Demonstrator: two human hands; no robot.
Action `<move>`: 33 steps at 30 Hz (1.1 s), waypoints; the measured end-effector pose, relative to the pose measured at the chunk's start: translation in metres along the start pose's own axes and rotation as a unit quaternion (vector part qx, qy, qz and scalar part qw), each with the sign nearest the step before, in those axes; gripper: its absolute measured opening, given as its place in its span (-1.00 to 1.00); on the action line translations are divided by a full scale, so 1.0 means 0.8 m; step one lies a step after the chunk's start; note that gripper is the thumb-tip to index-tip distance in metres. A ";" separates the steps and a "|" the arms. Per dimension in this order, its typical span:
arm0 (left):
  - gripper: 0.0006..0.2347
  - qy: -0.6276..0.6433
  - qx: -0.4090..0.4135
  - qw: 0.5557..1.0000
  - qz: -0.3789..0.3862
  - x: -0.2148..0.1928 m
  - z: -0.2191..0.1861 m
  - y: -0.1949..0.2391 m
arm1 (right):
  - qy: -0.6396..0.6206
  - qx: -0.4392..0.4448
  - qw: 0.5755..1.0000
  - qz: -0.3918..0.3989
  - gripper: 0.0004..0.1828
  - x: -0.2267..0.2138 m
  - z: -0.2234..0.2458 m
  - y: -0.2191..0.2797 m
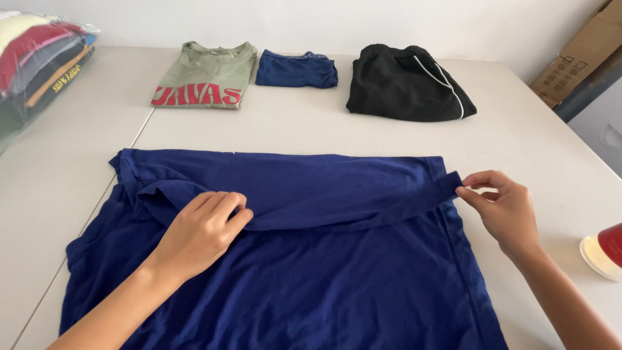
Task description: Folding a blue t-shirt on a white table, including smoothing the fabric and folding the sleeves and body.
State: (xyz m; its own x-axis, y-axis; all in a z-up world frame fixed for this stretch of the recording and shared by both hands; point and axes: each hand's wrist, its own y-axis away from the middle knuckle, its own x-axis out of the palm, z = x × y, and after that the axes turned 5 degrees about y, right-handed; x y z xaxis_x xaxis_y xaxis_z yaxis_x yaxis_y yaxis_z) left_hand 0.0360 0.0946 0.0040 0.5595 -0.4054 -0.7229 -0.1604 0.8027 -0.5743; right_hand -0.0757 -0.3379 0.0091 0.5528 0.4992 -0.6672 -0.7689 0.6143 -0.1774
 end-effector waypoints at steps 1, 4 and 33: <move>-0.81 0.000 0.000 1.000 0.000 0.002 0.000 0.005 | 0.000 0.000 1.000 0.000 -0.92 0.001 -0.008 0.000; -0.77 -0.016 0.006 1.000 0.016 0.005 0.001 0.016 | -0.048 -0.056 0.997 -0.023 -0.94 -0.001 -0.024 0.002; -0.91 0.281 -0.354 0.892 0.013 0.081 0.262 -0.149 | -0.406 -0.035 0.912 0.040 -0.76 0.000 0.103 -0.233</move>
State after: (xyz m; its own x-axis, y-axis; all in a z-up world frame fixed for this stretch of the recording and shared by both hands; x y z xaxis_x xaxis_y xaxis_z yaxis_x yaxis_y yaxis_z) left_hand 0.2618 0.0643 0.1056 0.0845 -0.7055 -0.7037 -0.7516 0.4185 -0.5098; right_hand 0.0942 -0.4020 0.1017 0.5285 0.8460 0.0710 -0.8198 0.5303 -0.2159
